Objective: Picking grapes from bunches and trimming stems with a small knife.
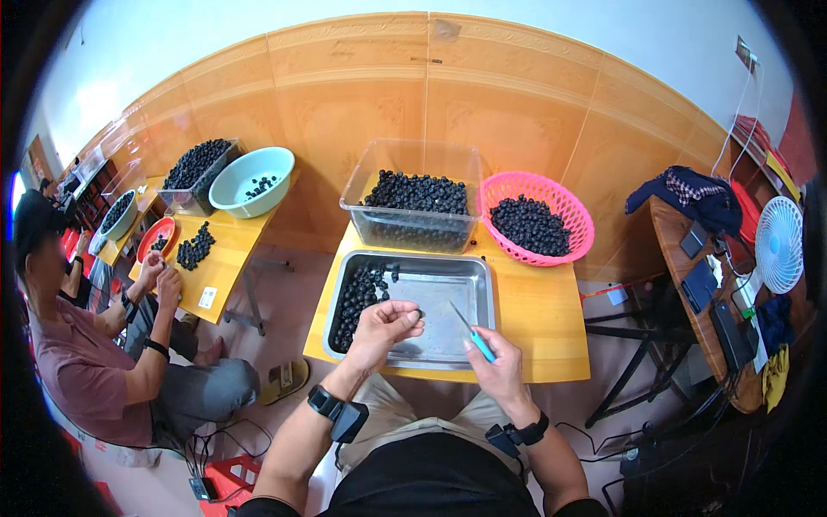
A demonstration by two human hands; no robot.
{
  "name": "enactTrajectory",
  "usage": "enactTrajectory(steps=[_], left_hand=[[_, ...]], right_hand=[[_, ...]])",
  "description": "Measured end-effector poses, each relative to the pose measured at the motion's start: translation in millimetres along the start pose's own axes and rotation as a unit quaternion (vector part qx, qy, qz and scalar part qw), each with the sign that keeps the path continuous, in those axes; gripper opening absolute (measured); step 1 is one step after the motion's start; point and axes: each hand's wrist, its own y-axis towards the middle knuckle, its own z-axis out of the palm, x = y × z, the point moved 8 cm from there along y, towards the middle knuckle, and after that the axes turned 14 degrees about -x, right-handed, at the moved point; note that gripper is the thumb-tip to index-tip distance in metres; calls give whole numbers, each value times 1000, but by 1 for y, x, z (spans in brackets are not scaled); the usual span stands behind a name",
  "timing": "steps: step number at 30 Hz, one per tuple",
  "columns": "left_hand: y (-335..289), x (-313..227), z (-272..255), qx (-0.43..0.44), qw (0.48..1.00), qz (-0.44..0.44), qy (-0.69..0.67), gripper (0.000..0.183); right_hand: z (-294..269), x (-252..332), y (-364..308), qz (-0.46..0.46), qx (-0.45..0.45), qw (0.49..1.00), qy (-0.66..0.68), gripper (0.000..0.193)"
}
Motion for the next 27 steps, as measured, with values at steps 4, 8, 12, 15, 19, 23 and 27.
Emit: enactTrajectory(steps=[4, 8, 12, 15, 19, 23, 27], left_hand=[[-22, 7, 7, 6, 986, -63, -153, 16], [-37, 13, 8, 26, 978, -82, -190, 20], [-50, 7, 14, 39, 974, -86, -207, 21], [-55, 8, 14, 32, 973, -94, -210, 18], [-61, 10, 13, 58, 971, -70, -223, 15], [-66, 12, 12, 70, 967, -71, -233, 13], [-72, 11, 10, 68, 964, -79, -243, 15]], right_hand=[[18, 10, -6, 9, 72, 997, 6, 37], [27, 21, -12, -16, 101, 995, -12, 38], [32, 37, -15, -88, 99, 991, -20, 37], [33, 43, -18, -103, 100, 990, -13, 37], [33, 50, -19, -104, 110, 988, -18, 36], [33, 57, -21, -128, 114, 985, -10, 37], [34, 60, -23, -136, 127, 983, -9, 36]])
